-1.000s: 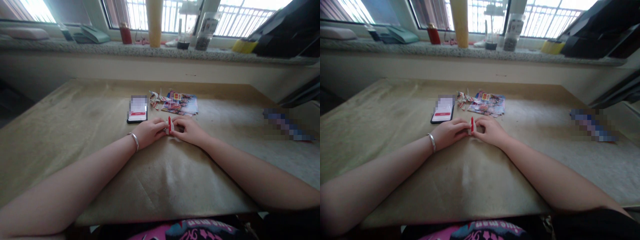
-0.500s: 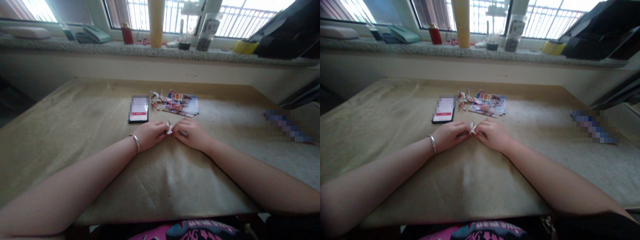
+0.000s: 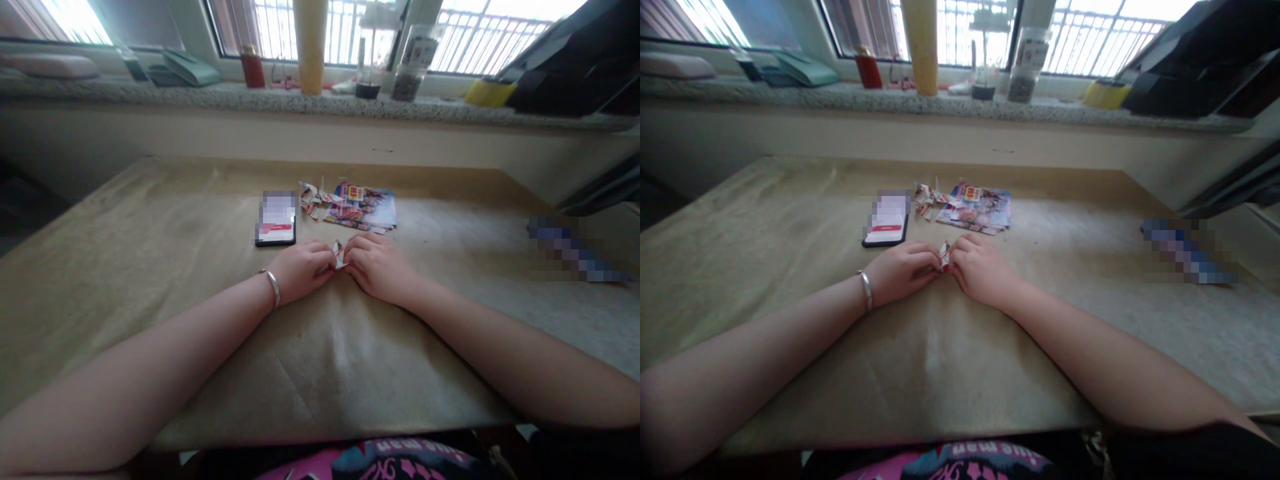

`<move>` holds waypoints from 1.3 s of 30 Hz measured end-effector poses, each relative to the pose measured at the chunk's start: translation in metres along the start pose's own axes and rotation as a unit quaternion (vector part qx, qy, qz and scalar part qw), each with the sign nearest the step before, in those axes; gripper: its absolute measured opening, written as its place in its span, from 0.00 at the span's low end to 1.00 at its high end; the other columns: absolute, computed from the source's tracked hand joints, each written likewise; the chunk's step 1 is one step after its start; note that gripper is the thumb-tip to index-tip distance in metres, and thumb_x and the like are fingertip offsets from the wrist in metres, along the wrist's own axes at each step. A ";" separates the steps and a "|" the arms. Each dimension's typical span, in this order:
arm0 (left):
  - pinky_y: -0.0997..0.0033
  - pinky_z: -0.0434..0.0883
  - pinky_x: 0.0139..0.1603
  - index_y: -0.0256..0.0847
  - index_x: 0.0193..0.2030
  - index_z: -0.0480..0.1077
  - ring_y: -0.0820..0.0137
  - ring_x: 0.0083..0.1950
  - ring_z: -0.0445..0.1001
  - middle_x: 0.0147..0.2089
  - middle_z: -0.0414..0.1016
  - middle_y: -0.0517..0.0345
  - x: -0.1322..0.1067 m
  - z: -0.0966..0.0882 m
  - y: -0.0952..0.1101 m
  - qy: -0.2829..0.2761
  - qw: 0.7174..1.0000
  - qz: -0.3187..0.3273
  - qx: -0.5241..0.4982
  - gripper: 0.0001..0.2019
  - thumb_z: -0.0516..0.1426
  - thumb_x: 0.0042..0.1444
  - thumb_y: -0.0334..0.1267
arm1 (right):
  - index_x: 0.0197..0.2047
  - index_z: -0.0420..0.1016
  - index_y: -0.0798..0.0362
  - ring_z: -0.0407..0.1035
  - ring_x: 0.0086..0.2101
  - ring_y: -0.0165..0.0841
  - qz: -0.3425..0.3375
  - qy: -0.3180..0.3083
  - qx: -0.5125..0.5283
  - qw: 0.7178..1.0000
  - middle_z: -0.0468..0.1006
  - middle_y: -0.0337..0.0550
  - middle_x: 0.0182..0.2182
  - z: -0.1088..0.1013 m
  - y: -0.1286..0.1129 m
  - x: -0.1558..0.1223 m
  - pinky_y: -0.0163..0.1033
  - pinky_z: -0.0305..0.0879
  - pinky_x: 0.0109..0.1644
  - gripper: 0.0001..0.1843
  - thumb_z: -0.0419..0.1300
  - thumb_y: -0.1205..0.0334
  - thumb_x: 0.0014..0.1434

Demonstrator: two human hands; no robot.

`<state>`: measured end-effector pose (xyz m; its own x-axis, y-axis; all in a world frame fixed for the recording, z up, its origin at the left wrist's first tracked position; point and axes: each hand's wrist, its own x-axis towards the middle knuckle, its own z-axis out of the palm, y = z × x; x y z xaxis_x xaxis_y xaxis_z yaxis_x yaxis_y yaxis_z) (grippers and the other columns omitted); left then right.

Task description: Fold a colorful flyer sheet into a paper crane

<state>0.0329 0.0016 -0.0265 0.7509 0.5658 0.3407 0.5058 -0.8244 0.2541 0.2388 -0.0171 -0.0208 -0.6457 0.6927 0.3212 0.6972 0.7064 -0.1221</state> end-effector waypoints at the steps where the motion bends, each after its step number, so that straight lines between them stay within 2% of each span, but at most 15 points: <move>1: 0.66 0.69 0.50 0.39 0.35 0.72 0.67 0.44 0.72 0.40 0.75 0.53 0.001 0.001 0.000 0.003 1.000 -0.010 -0.006 0.05 0.55 0.57 0.35 | 0.35 0.74 0.53 0.65 0.45 0.41 0.009 0.004 0.017 1.000 0.76 0.50 0.39 0.001 0.002 0.000 0.46 0.61 0.51 0.08 0.54 0.63 0.61; 5: 0.66 0.68 0.49 0.39 0.32 0.73 0.67 0.42 0.73 0.37 0.76 0.54 0.004 0.003 0.001 0.025 0.998 -0.050 -0.039 0.06 0.56 0.57 0.35 | 0.31 0.74 0.53 0.67 0.42 0.37 0.025 0.006 0.109 0.994 0.77 0.47 0.39 0.006 0.012 0.003 0.43 0.62 0.51 0.06 0.56 0.64 0.58; 9: 0.66 0.68 0.48 0.39 0.30 0.74 0.68 0.41 0.73 0.35 0.77 0.55 0.006 0.004 0.002 0.031 0.995 -0.076 -0.058 0.06 0.57 0.55 0.34 | 0.27 0.72 0.52 0.68 0.38 0.34 0.044 0.016 0.165 0.985 0.76 0.44 0.33 0.007 0.017 0.006 0.41 0.62 0.47 0.11 0.54 0.64 0.59; 15: 0.67 0.68 0.45 0.38 0.30 0.74 0.67 0.39 0.73 0.34 0.77 0.55 0.006 0.001 0.002 0.017 0.992 -0.114 -0.055 0.09 0.55 0.58 0.37 | 0.23 0.66 0.53 0.66 0.31 0.32 0.098 0.036 0.172 0.980 0.74 0.42 0.26 0.009 0.014 0.008 0.39 0.61 0.41 0.11 0.57 0.65 0.56; 22: 0.73 0.66 0.36 0.38 0.28 0.73 0.72 0.32 0.70 0.28 0.73 0.59 0.007 0.003 0.002 0.025 0.992 -0.126 -0.019 0.08 0.56 0.56 0.36 | 0.21 0.66 0.53 0.64 0.29 0.30 0.122 0.036 0.179 0.976 0.73 0.40 0.24 0.014 0.018 0.010 0.37 0.59 0.38 0.11 0.59 0.64 0.54; 24: 0.75 0.65 0.32 0.37 0.29 0.72 0.73 0.29 0.69 0.27 0.72 0.60 0.005 0.003 0.003 0.032 0.989 -0.140 -0.026 0.07 0.57 0.55 0.37 | 0.21 0.67 0.53 0.64 0.29 0.30 0.128 0.028 0.185 0.974 0.74 0.40 0.24 0.014 0.018 0.010 0.37 0.59 0.38 0.12 0.59 0.63 0.54; 26: 0.77 0.66 0.31 0.38 0.34 0.71 0.74 0.29 0.70 0.29 0.73 0.61 0.003 0.003 0.002 0.046 0.986 -0.150 -0.062 0.04 0.57 0.54 0.36 | 0.21 0.67 0.53 0.65 0.29 0.30 0.131 0.024 0.188 0.973 0.74 0.40 0.25 0.014 0.018 0.011 0.37 0.59 0.38 0.12 0.59 0.63 0.54; 27: 0.77 0.67 0.32 0.38 0.37 0.70 0.74 0.30 0.71 0.31 0.74 0.61 0.002 0.003 0.001 0.056 0.984 -0.148 -0.082 0.05 0.57 0.54 0.35 | 0.21 0.68 0.53 0.65 0.29 0.30 0.131 0.022 0.189 0.973 0.74 0.40 0.25 0.013 0.018 0.011 0.37 0.60 0.38 0.11 0.59 0.63 0.55; 29: 0.77 0.69 0.37 0.40 0.44 0.70 0.74 0.35 0.73 0.36 0.76 0.60 -0.001 0.003 -0.003 0.049 0.990 -0.094 -0.092 0.09 0.55 0.56 0.31 | 0.21 0.68 0.53 0.65 0.29 0.30 0.133 0.020 0.191 0.972 0.75 0.40 0.25 0.013 0.017 0.011 0.37 0.60 0.38 0.11 0.59 0.64 0.55; 32: 0.75 0.71 0.42 0.41 0.42 0.73 0.73 0.40 0.74 0.41 0.74 0.56 -0.003 0.003 -0.008 0.051 0.998 -0.002 -0.040 0.08 0.53 0.60 0.33 | 0.21 0.69 0.53 0.66 0.29 0.30 0.137 0.021 0.192 0.972 0.75 0.40 0.25 0.014 0.017 0.010 0.38 0.60 0.39 0.11 0.59 0.64 0.54; 36: 0.75 0.72 0.44 0.40 0.40 0.74 0.73 0.42 0.74 0.47 0.71 0.53 -0.004 0.004 -0.010 0.075 0.997 0.026 -0.003 0.09 0.52 0.61 0.36 | 0.21 0.69 0.53 0.65 0.29 0.30 0.132 0.029 0.191 0.972 0.75 0.40 0.25 0.015 0.017 0.011 0.38 0.60 0.38 0.10 0.59 0.64 0.54; 39: 0.73 0.71 0.48 0.39 0.40 0.73 0.72 0.46 0.74 0.47 0.73 0.54 -0.002 0.004 -0.009 0.060 0.997 0.041 -0.008 0.08 0.53 0.62 0.36 | 0.21 0.68 0.53 0.66 0.30 0.31 0.130 0.035 0.189 0.973 0.75 0.41 0.26 0.016 0.017 0.010 0.38 0.60 0.39 0.10 0.60 0.64 0.54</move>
<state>0.0286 0.0074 -0.0333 0.7329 0.4949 0.4668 0.4372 -0.8684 0.2341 0.2393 0.0046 -0.0343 -0.4312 0.8525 0.2954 0.6607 0.5213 -0.5401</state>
